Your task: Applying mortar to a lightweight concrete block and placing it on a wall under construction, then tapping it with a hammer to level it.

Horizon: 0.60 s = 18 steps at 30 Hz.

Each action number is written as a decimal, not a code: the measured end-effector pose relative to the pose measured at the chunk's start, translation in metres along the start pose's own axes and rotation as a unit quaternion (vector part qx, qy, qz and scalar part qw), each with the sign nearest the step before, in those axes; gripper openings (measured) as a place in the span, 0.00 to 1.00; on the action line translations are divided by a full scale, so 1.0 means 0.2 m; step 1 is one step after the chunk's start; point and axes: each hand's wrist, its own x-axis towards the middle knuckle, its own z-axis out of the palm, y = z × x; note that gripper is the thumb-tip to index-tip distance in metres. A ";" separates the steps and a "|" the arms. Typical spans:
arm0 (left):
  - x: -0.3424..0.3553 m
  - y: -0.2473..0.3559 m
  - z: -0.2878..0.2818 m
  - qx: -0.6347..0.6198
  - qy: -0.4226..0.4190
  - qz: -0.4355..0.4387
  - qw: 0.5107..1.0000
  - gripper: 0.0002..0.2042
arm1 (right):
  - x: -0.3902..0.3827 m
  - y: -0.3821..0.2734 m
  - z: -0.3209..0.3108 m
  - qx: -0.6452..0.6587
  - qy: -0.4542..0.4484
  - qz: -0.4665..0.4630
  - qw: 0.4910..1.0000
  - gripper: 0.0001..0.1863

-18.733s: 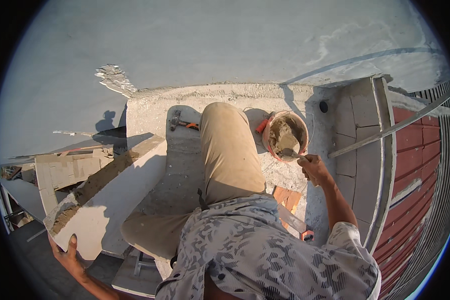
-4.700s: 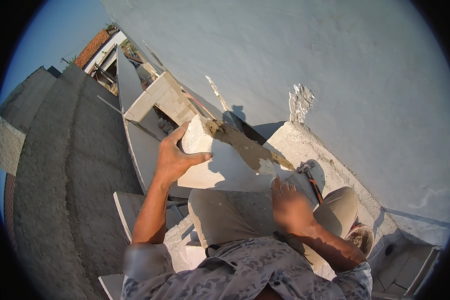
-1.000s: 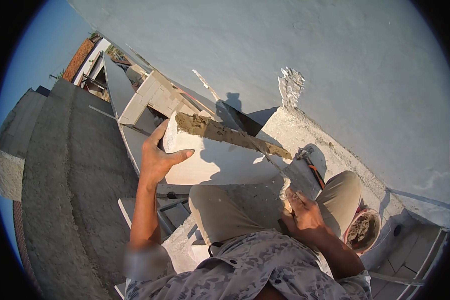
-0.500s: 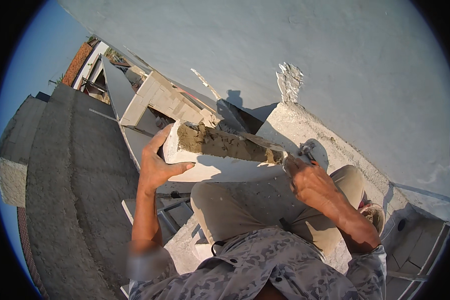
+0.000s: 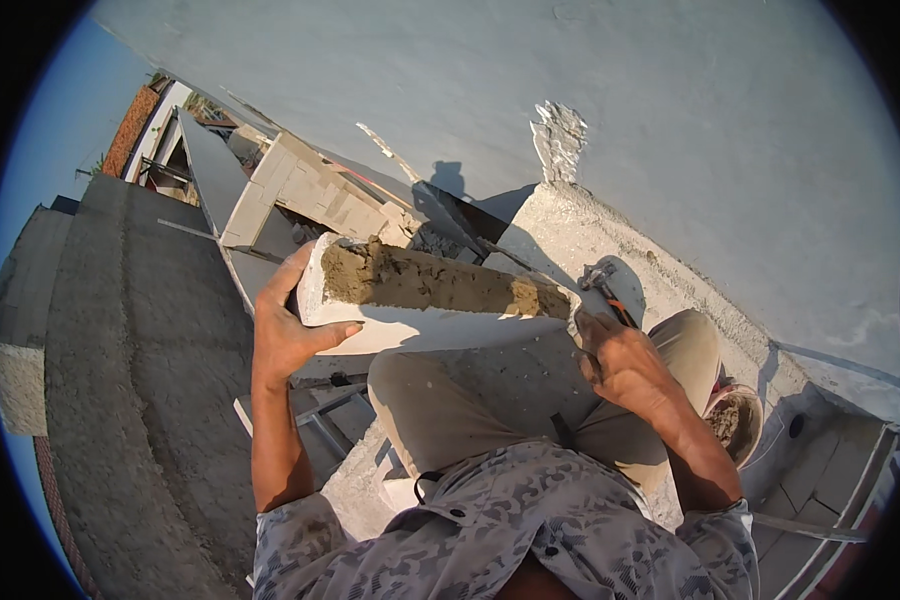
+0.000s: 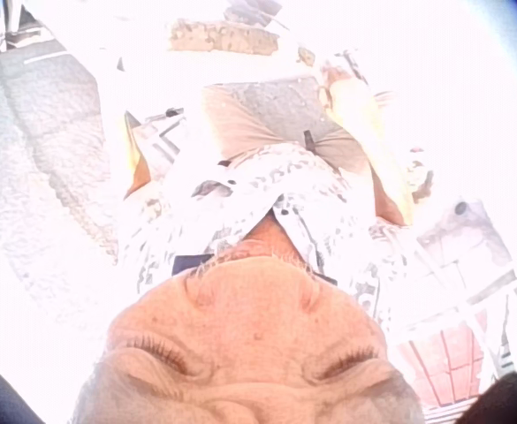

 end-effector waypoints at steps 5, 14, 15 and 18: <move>0.04 0.03 0.02 -0.044 -0.023 -0.008 0.999 0.46 | 0.09 0.12 0.13 -0.044 -0.099 0.024 0.994 0.20; 0.01 0.07 0.03 -0.039 -0.014 -0.014 0.999 0.47 | 0.01 0.44 0.29 0.008 0.071 0.062 0.995 0.08; 0.00 0.07 0.03 -0.047 -0.007 -0.014 0.999 0.47 | -0.02 0.41 0.28 0.034 0.071 0.055 0.995 0.08; 0.01 0.06 0.02 -0.036 -0.006 -0.021 0.999 0.46 | -0.03 0.49 0.35 0.024 0.011 0.075 0.997 0.12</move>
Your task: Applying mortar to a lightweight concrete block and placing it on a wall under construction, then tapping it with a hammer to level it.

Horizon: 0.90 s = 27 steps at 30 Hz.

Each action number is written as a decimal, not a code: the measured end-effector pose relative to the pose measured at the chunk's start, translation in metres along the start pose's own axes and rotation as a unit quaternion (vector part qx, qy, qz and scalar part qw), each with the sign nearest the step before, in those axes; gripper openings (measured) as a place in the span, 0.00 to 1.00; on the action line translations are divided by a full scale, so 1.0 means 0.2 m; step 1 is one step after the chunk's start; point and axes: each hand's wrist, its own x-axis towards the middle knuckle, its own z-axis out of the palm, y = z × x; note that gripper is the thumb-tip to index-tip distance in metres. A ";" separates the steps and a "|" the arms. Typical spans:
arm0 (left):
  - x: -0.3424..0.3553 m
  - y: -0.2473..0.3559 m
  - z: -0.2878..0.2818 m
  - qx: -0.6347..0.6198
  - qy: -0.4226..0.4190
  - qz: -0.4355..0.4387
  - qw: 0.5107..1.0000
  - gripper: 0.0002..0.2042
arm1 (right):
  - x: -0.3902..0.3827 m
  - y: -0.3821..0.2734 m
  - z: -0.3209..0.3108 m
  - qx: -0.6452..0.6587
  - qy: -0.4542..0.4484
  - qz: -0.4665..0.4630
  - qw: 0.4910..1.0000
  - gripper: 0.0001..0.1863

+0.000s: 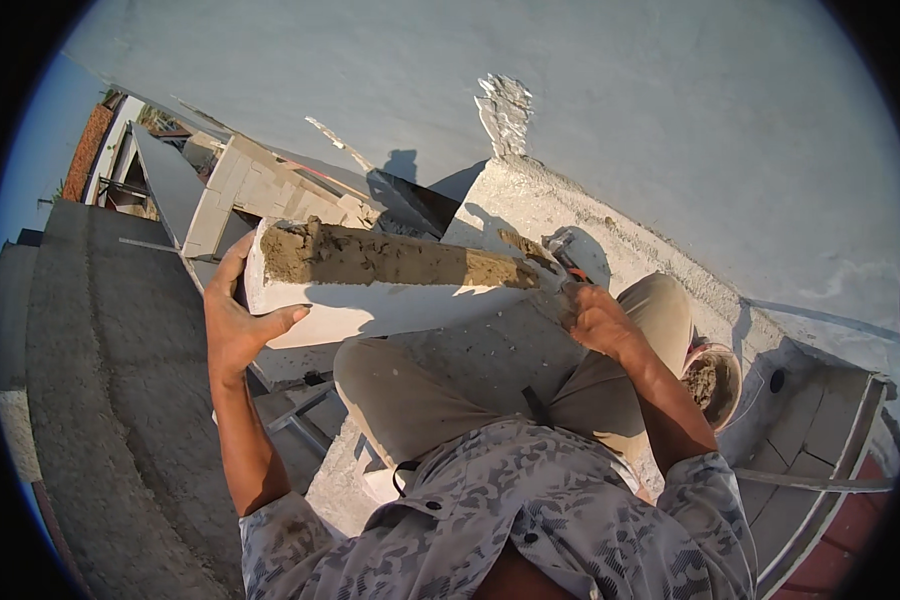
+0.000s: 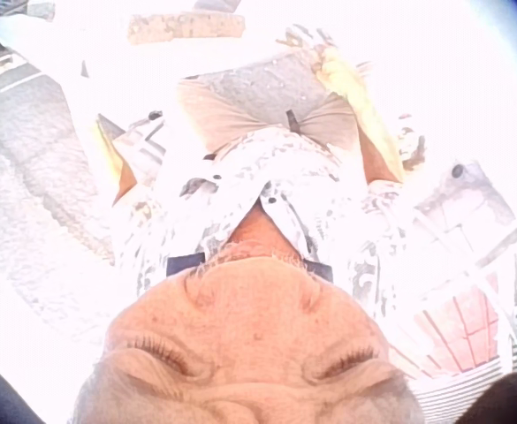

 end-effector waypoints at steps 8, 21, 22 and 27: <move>-0.03 -0.04 -0.04 0.025 -0.004 0.009 1.000 0.45 | 0.10 0.25 0.23 -0.110 -0.041 0.009 0.993 0.11; -0.08 -0.06 -0.08 0.036 -0.005 0.003 0.999 0.46 | 0.24 -0.05 0.16 -0.002 -0.032 -0.066 0.997 0.12; -0.07 -0.06 -0.08 0.036 -0.007 0.005 0.999 0.46 | 0.21 -0.16 0.01 0.025 -0.064 -0.046 0.997 0.14; -0.02 -0.11 -0.09 0.014 -0.022 0.011 1.000 0.47 | 0.17 0.36 0.28 -0.059 0.034 -0.111 0.991 0.15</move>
